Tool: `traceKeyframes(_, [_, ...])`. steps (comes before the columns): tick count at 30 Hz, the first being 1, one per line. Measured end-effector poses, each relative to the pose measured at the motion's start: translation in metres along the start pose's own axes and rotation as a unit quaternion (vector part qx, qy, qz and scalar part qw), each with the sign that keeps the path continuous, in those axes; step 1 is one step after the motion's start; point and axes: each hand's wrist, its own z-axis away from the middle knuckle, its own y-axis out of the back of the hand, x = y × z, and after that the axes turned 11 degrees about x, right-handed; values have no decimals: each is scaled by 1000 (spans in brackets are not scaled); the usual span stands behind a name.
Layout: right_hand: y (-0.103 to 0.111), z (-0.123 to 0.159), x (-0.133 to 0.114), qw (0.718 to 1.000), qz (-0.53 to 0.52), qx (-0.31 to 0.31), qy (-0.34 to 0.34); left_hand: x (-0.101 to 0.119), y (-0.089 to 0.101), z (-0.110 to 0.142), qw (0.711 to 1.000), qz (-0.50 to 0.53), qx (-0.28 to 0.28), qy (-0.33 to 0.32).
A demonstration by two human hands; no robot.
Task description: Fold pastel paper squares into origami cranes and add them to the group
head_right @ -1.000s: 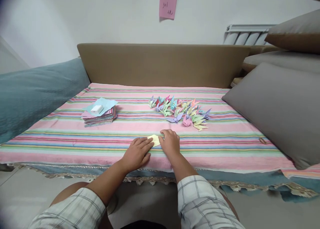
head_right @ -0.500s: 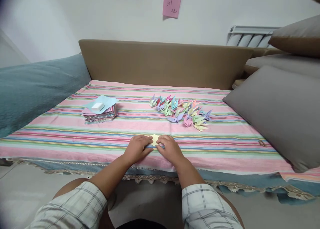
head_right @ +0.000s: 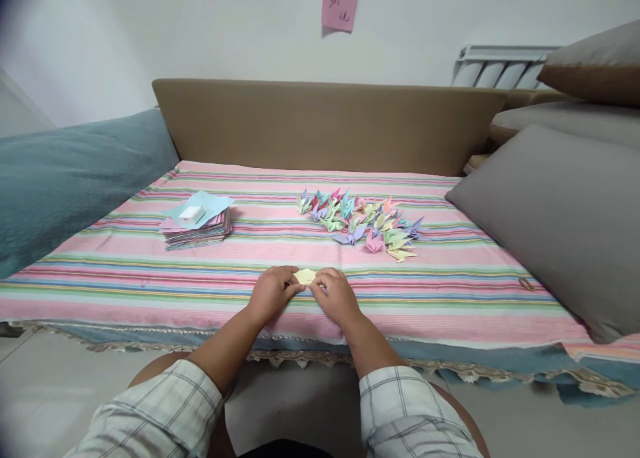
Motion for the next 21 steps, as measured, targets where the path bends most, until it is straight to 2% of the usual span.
traceKeyframes(7, [-5,-3,0,999,-10,19,-40,-2,-1,0,1000,12,4,20])
traceKeyframes(21, [-15,-5,4,997,43,53,-38,7,-4,-1,998,-36,17,44])
